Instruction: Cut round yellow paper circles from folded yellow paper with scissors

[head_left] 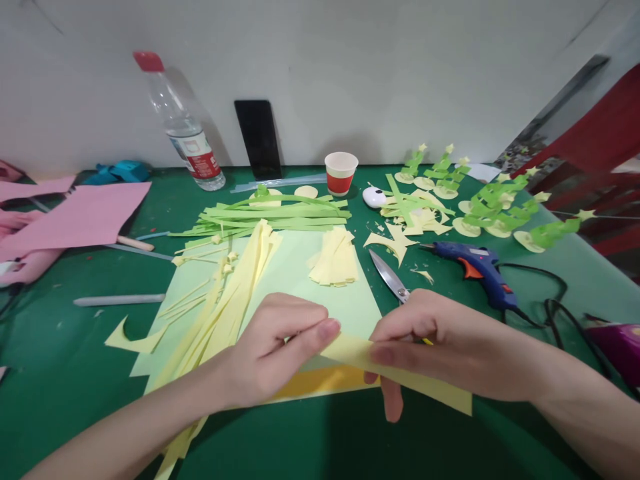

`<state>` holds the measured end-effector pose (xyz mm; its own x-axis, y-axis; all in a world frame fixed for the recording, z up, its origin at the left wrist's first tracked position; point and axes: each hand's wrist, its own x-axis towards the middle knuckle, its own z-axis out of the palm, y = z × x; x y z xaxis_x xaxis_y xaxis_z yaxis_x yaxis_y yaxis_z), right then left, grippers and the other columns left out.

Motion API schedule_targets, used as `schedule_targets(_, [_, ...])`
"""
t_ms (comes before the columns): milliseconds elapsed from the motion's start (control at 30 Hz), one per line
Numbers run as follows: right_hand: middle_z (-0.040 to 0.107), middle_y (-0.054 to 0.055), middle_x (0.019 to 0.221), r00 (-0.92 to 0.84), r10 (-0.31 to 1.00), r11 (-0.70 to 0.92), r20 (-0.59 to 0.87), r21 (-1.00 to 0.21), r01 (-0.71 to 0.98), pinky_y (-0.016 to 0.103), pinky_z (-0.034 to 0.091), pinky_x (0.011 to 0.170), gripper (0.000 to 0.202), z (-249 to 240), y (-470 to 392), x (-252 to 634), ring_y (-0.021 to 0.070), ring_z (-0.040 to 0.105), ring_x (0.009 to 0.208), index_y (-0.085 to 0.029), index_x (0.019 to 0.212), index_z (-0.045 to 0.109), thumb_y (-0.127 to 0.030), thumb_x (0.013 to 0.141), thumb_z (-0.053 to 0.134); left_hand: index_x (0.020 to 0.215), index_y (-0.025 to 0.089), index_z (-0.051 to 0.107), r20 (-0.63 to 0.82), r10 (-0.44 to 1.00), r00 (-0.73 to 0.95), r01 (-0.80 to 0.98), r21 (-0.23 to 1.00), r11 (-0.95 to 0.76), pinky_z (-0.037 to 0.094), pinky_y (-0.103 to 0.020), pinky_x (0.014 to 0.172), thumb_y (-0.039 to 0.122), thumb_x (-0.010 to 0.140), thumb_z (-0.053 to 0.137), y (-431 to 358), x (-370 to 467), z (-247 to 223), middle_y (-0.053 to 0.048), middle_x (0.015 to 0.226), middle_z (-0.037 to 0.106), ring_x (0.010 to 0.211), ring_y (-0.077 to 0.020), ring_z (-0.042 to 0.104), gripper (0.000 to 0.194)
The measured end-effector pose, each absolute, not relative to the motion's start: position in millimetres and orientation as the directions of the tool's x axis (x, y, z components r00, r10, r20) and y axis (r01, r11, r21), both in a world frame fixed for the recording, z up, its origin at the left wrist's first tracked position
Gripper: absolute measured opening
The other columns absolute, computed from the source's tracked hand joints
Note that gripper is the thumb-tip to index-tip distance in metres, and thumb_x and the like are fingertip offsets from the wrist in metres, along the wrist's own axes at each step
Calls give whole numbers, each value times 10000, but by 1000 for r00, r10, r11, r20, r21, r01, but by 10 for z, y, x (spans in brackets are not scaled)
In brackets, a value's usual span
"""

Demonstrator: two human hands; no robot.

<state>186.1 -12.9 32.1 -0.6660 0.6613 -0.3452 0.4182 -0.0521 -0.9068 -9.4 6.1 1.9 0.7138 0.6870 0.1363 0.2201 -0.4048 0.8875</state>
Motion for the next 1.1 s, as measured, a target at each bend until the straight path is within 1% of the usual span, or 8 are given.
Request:
schedule_targets(67, [673,45,599,-654,677,-44,-338,-905,422,188,251,386,398,334,-146,1868,56,343,415,-88,657,681,-310,874,431,510,203,273,112,723,682,218,912,-348,268,-249,436,234,873,298,67,-101,19,45,472,317,430,-102,337,365])
schedule_targets(200, [621,21,545,-621,721,-29,-308,-908,417,192,242,383,424,334,-175,1876,53,311,411,-99,644,695,-324,877,422,551,200,355,199,776,598,192,905,-380,315,-234,452,283,899,217,82,-106,7,35,512,386,458,-102,374,383])
schedule_targets(333, [610,32,560,-624,717,-12,-312,-900,436,202,258,405,454,302,-162,1857,59,327,430,-89,666,697,-348,886,396,570,194,345,223,752,620,254,850,-461,262,-237,449,186,853,361,75,-104,28,52,511,345,456,-90,323,284])
schedule_targets(467, [610,27,558,-626,710,-34,-322,-904,426,199,256,405,429,287,-141,1830,56,330,430,-88,642,687,-313,879,410,584,197,291,299,694,655,293,746,-599,251,-237,457,113,845,337,52,-111,58,51,532,307,479,-93,300,278])
schedule_targets(600, [643,25,590,-604,739,-27,-297,-910,415,184,269,417,411,308,-145,1820,51,365,447,-99,636,679,-296,881,414,584,193,326,280,764,581,304,797,-522,247,-222,435,135,854,361,37,-103,51,63,514,299,448,-80,291,278])
schedule_targets(767, [604,-5,542,-569,775,-10,-277,-904,427,203,195,374,393,296,-170,1822,37,272,404,-107,637,679,-274,881,420,631,185,397,226,806,547,274,862,-427,310,-208,461,235,913,271,62,-96,25,50,551,368,483,-85,372,313])
schedule_targets(967, [568,-19,523,-546,818,39,-179,-931,362,205,149,319,393,230,-193,1812,22,264,369,-121,630,680,-284,883,427,572,184,363,350,707,615,297,728,-618,294,-228,466,133,869,353,79,-107,30,42,534,361,499,-98,357,302])
schedule_targets(1100, [564,-24,490,-518,855,204,-11,-912,355,174,239,329,370,237,-226,1797,25,346,360,-130,620,668,-217,880,420,595,184,421,435,720,541,238,741,-627,352,-232,485,127,870,386,80,-107,24,37,536,411,508,-102,415,283])
